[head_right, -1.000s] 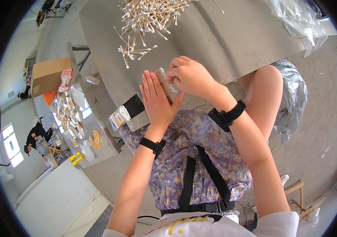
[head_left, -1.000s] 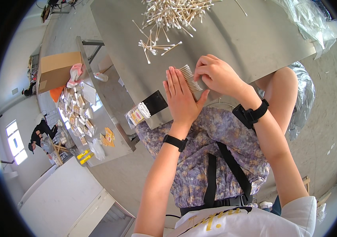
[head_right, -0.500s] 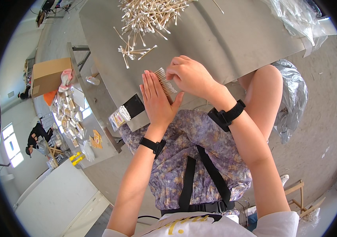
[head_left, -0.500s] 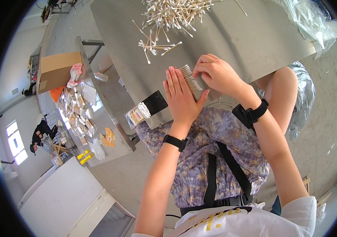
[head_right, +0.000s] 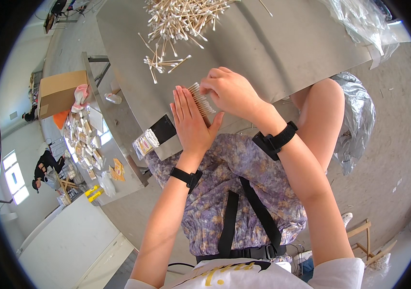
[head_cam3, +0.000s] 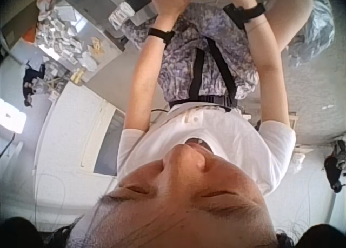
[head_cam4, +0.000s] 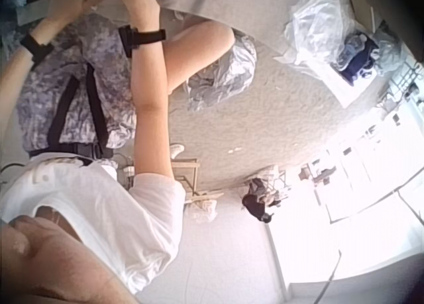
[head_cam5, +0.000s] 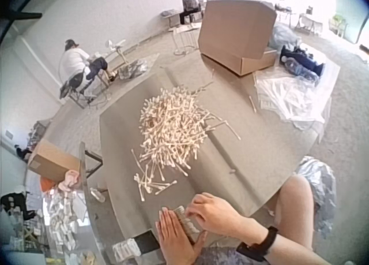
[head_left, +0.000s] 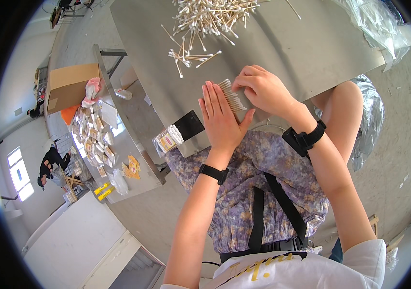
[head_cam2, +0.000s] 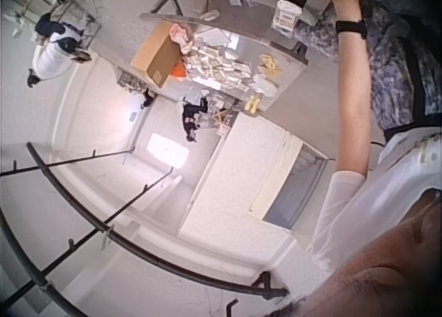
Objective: Organizing a stack of cotton swabs and placing them into a small plastic bag with a label.
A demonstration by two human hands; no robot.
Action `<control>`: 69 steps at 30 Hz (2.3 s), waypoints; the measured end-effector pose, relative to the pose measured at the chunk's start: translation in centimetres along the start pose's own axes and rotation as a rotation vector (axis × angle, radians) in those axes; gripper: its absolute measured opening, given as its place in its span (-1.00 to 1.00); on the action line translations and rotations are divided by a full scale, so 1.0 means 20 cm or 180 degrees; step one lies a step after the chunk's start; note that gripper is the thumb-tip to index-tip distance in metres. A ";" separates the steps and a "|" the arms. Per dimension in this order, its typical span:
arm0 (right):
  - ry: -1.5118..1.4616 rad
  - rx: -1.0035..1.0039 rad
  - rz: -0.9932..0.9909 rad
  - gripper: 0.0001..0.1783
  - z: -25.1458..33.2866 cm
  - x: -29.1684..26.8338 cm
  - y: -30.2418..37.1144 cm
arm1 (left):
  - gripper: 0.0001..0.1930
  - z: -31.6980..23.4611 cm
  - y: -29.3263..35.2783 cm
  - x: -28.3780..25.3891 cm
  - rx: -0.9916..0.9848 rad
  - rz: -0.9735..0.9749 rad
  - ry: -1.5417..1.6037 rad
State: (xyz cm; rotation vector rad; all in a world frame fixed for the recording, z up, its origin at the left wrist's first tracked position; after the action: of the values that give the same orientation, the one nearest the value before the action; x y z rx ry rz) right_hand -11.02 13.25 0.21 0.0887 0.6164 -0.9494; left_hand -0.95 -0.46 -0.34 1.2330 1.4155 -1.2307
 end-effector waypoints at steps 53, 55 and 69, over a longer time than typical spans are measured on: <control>0.1382 -0.0240 -0.0002 -0.42 0.26 0.50 -0.16 | -0.30 0.15 0.14 -0.12 -0.2200 -0.1649 0.5213; 0.1148 -0.0189 0.0183 -0.40 0.27 0.49 -0.15 | -0.30 0.15 0.14 -0.11 -0.2208 -0.1737 0.5246; -0.2387 0.1125 -0.1767 -0.53 0.32 0.45 0.09 | -0.30 0.20 0.08 -0.12 -0.2045 -0.1672 0.5226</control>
State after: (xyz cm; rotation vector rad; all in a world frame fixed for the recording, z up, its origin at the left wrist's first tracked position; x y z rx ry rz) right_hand -2.82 5.54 0.39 -0.1318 -0.2474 -1.5124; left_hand 0.90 -4.80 1.29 1.3622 3.0622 0.3781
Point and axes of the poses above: each hand's wrist, its own y-axis away from the middle knuckle, its own x-axis out of the palm, z = x × y, the point moved 2 cm from there along -y, towards the middle knuckle, and after that the axes turned 3 degrees about -y, right-handed, at the moved point
